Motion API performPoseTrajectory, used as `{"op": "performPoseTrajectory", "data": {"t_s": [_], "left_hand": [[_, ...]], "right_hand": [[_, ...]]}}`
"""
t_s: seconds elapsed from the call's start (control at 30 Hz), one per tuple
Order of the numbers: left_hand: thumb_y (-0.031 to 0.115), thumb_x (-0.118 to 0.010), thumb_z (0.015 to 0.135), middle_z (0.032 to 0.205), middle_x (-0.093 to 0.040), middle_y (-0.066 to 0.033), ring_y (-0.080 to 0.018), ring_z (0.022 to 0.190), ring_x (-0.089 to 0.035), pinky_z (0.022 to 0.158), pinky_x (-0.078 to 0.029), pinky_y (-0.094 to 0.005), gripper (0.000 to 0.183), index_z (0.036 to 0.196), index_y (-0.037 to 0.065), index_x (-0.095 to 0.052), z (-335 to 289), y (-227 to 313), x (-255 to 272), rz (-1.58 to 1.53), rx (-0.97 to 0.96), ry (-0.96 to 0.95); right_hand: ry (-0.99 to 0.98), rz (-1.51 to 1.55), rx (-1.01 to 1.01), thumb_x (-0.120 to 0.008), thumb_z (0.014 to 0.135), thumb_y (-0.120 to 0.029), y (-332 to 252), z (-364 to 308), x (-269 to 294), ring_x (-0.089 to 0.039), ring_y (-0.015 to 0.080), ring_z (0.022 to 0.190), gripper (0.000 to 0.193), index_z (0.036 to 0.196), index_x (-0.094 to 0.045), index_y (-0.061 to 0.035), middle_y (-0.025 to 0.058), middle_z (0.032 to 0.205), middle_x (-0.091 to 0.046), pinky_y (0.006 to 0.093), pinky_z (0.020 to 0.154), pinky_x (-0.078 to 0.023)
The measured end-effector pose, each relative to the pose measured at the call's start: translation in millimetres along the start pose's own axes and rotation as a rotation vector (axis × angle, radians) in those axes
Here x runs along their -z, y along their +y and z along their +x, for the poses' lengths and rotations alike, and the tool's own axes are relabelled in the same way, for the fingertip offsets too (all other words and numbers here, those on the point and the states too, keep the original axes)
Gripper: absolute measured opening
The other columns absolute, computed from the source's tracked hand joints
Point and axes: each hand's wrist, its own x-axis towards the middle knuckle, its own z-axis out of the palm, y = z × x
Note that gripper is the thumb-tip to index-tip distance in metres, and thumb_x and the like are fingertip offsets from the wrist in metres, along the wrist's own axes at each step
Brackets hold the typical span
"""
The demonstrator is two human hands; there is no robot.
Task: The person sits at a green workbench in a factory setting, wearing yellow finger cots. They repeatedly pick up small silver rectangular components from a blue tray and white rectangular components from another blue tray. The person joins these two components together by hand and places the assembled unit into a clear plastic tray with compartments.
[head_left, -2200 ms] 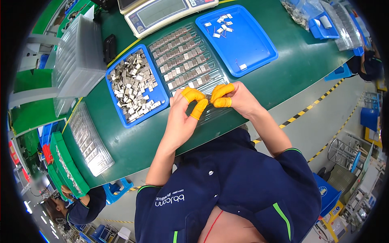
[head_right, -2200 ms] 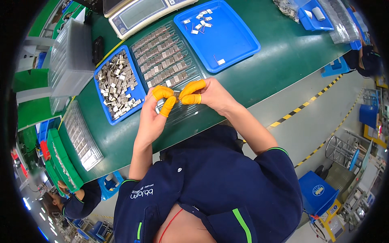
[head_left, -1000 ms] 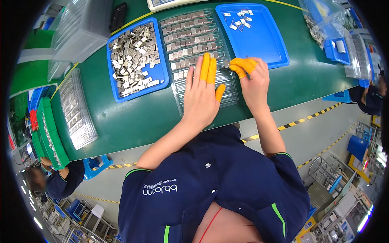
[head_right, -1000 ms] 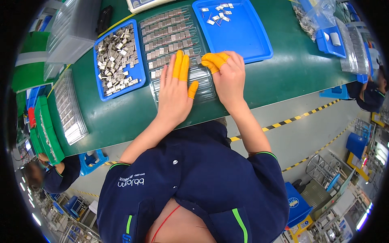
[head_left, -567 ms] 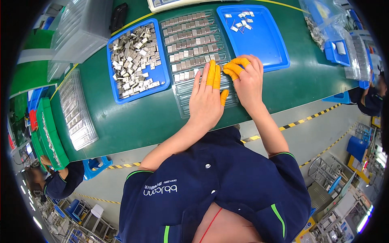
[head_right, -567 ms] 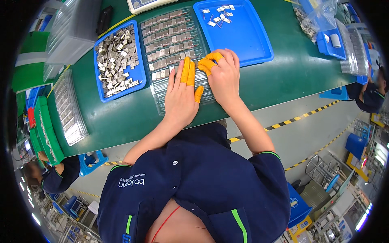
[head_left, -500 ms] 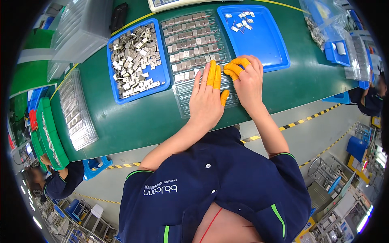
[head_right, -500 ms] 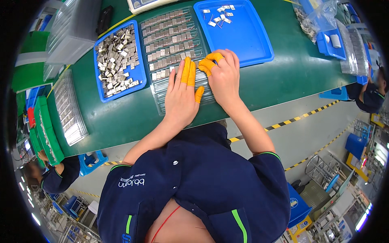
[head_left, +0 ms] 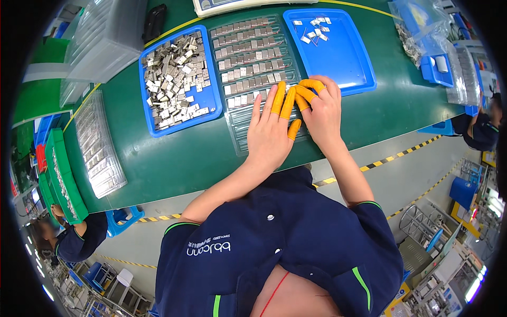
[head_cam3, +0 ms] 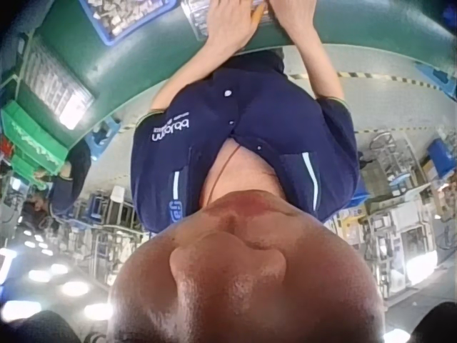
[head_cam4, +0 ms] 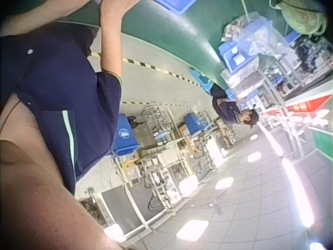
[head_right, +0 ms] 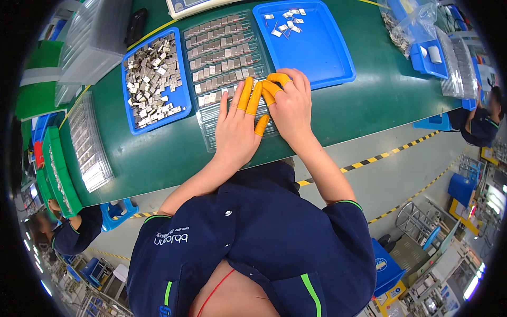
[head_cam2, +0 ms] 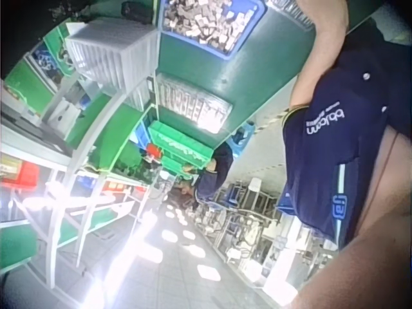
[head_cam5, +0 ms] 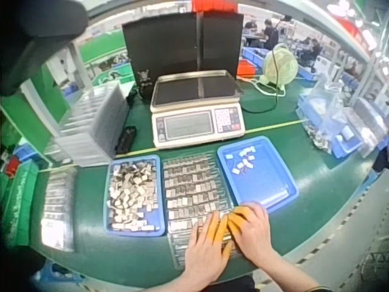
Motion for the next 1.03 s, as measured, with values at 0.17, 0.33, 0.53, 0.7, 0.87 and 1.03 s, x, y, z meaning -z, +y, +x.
{"op": "performPoseTrajectory", "data": {"t_s": [0.17,0.33,0.53,0.7,0.87,1.03], "left_hand": [[0.02,-0.056,0.082,0.136,-0.038,-0.0155,-0.0251,0.133,-0.026,0.11,-0.015,-0.0468,0.054,0.128,-0.003,-0.04,0,0,-1,-0.019,0.009,0.0],[0.021,-0.055,0.083,0.136,-0.039,-0.0156,-0.0251,0.133,-0.027,0.11,-0.015,-0.0467,0.054,0.128,-0.003,-0.04,1,1,-1,-0.021,0.018,0.007],[0.023,-0.054,0.084,0.136,-0.038,-0.0154,-0.0253,0.133,-0.027,0.109,-0.016,-0.046,0.054,0.129,-0.003,-0.039,0,0,0,0.012,0.01,-0.003],[0.028,-0.054,0.085,0.137,-0.037,-0.0154,-0.0269,0.133,-0.027,0.109,-0.018,-0.0431,0.057,0.13,-0.003,-0.037,0,-2,-3,-0.025,0.001,0.002],[0.032,-0.054,0.085,0.139,-0.035,-0.0153,-0.028,0.133,-0.025,0.11,-0.019,-0.0425,0.06,0.131,-0.002,-0.037,1,-1,5,-0.074,-0.004,0.013],[0.039,-0.058,0.083,0.141,-0.031,-0.016,-0.0275,0.135,-0.022,0.111,-0.016,-0.042,0.068,0.135,0.005,-0.033,-9,-3,17,-0.134,-0.13,-0.118]], "right_hand": [[-0.009,0.011,-0.005,-0.062,0.065,-0.002,-3,-2,3,-0.052,0.0241,0.105,0.02,0.084,-0.067,-0.0024,0.0064,0.096,-0.062,0.0416,0.094,-0.038],[-0.069,-0.073,0.044,-0.059,0.065,0.0,-4,-5,8,-0.051,0.0236,0.108,0.023,0.086,-0.067,-0.0024,0.0069,0.097,-0.062,0.0421,0.098,-0.036],[-0.096,0.026,0.031,-0.06,0.068,0.001,-1,-5,9,-0.05,0.0253,0.11,0.025,0.092,-0.065,-0.0027,0.0082,0.1,-0.062,0.0419,0.097,-0.036],[0.069,0.224,-0.156,-0.061,0.075,0.003,1,-4,13,-0.05,0.0273,0.11,0.021,0.095,-0.064,-0.003,0.0084,0.103,-0.062,0.0377,0.092,-0.04],[0.055,0.12,-0.167,-0.059,0.076,0.005,22,-1,20,-0.05,0.0289,0.107,0.022,0.096,-0.064,-0.0041,0.0084,0.105,-0.062,0.0365,0.091,-0.041],[-0.139,-0.207,-0.274,-0.059,0.079,-0.001,35,15,41,-0.046,0.0297,0.113,0.025,0.102,-0.066,-0.0078,0.0103,0.111,-0.06,0.0403,0.098,-0.033]]}}
